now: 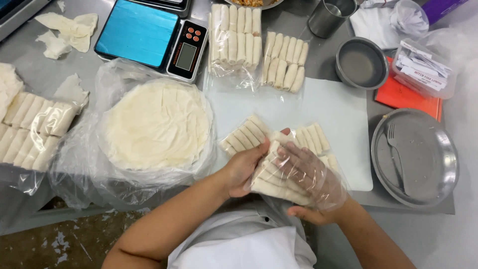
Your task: Manually packaging rolled food items into plastic bags on a production table.
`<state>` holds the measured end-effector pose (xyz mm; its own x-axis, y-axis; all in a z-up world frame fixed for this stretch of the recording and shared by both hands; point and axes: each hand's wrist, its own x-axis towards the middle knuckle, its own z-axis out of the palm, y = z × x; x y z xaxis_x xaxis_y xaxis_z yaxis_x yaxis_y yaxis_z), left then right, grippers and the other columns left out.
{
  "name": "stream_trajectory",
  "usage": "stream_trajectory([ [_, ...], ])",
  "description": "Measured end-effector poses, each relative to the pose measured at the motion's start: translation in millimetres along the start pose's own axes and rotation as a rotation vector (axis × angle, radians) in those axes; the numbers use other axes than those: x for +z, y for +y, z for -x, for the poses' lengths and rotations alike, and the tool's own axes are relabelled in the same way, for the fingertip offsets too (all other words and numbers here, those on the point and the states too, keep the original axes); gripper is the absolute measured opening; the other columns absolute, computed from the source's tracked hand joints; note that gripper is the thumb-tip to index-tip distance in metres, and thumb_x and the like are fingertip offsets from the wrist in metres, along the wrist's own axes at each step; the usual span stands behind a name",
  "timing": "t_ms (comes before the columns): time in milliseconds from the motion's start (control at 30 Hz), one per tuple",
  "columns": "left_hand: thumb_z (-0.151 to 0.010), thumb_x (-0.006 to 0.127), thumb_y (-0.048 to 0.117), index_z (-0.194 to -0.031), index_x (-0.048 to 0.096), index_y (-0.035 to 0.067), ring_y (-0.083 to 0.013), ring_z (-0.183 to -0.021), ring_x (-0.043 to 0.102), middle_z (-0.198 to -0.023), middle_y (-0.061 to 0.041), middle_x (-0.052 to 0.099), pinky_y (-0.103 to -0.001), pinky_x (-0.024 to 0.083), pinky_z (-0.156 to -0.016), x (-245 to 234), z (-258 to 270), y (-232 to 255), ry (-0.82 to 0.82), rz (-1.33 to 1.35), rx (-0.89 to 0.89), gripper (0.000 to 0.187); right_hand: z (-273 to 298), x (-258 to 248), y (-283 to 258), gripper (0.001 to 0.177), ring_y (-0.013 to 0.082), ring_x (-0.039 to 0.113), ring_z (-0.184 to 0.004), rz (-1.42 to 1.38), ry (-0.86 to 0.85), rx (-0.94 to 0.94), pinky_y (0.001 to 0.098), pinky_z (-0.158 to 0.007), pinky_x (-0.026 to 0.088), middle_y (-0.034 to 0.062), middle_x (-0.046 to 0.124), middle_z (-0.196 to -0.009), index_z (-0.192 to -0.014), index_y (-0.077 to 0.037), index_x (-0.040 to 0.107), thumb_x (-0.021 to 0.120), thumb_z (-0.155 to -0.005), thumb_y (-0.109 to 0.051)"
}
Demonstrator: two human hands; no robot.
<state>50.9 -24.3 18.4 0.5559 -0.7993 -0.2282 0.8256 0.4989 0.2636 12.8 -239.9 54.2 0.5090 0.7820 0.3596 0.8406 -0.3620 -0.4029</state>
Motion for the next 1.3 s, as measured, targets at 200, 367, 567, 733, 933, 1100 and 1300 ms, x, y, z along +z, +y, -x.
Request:
stream_trajectory([
  [200,-0.093,0.055,0.052,-0.161,0.037,0.026,-0.0179,-0.121,0.06,-0.136,-0.002,0.061,-0.037,0.05,-0.101,19,10,-5,0.111,-0.182,0.018,0.075,2,12,-15,0.094,0.0384,0.004,-0.164,0.033,0.064,0.124,0.0462,-0.136,0.004,0.021,0.006,-0.174,-0.166,-0.008,0.012,0.054,-0.102,-0.062],
  [367,-0.104,0.043,0.047,-0.163,0.034,0.033,-0.017,-0.111,0.062,-0.141,-0.002,0.057,-0.04,0.055,-0.096,9,10,-17,0.087,-0.087,0.025,0.061,13,2,-10,0.067,0.0352,0.013,-0.163,-0.063,-0.006,0.025,0.0467,-0.136,0.006,0.0127,0.021,-0.172,-0.162,-0.011,0.029,0.042,-0.108,-0.048],
  [567,-0.103,0.05,0.042,-0.163,0.034,0.023,-0.0254,-0.121,0.06,-0.145,-0.011,0.054,-0.042,0.055,-0.096,-7,6,-27,0.02,0.021,0.07,0.065,17,1,-23,0.067,0.0385,0.026,-0.161,-0.196,-0.046,0.029,0.0509,-0.134,0.02,0.0143,0.031,-0.168,-0.16,-0.01,0.03,0.052,-0.106,-0.043],
  [733,-0.103,0.046,0.057,-0.154,0.045,0.012,-0.0338,-0.129,0.055,-0.144,-0.017,0.054,-0.053,0.041,-0.112,-21,14,-38,-0.084,0.269,-0.045,0.068,30,12,-21,0.081,0.0423,0.029,-0.158,-0.019,-0.071,0.044,0.0525,-0.13,0.028,0.0177,0.029,-0.167,-0.16,-0.007,0.026,0.059,-0.102,-0.053],
  [933,-0.102,0.048,0.054,-0.164,0.032,0.011,-0.0354,-0.143,0.044,-0.158,-0.019,0.043,-0.053,0.031,-0.122,-29,17,-43,-0.173,0.313,-0.066,0.077,66,19,-18,0.072,0.0395,0.059,-0.133,0.223,0.003,0.02,0.0498,-0.108,0.05,0.0186,0.059,-0.141,-0.142,-0.002,0.05,0.061,-0.099,-0.058],
  [1100,-0.099,0.049,0.056,-0.165,0.026,0.025,-0.0315,-0.152,0.031,-0.171,-0.011,0.025,-0.052,0.023,-0.125,-27,10,-45,-0.226,0.242,-0.105,0.076,81,29,-14,0.065,0.0372,0.063,-0.132,0.255,0.201,0.032,0.0472,-0.114,0.049,0.016,0.061,-0.14,-0.138,-0.003,0.057,0.047,-0.103,-0.058],
  [1300,-0.106,0.042,0.049,-0.162,0.028,0.02,-0.0317,-0.158,0.022,-0.173,-0.008,0.021,-0.057,0.016,-0.128,-28,15,-53,-0.293,0.227,-0.001,0.065,85,42,-13,0.062,0.0319,0.069,-0.125,0.375,0.31,0.069,0.0416,-0.109,0.055,0.0132,0.068,-0.134,-0.135,-0.001,0.057,0.037,-0.106,-0.052],
])
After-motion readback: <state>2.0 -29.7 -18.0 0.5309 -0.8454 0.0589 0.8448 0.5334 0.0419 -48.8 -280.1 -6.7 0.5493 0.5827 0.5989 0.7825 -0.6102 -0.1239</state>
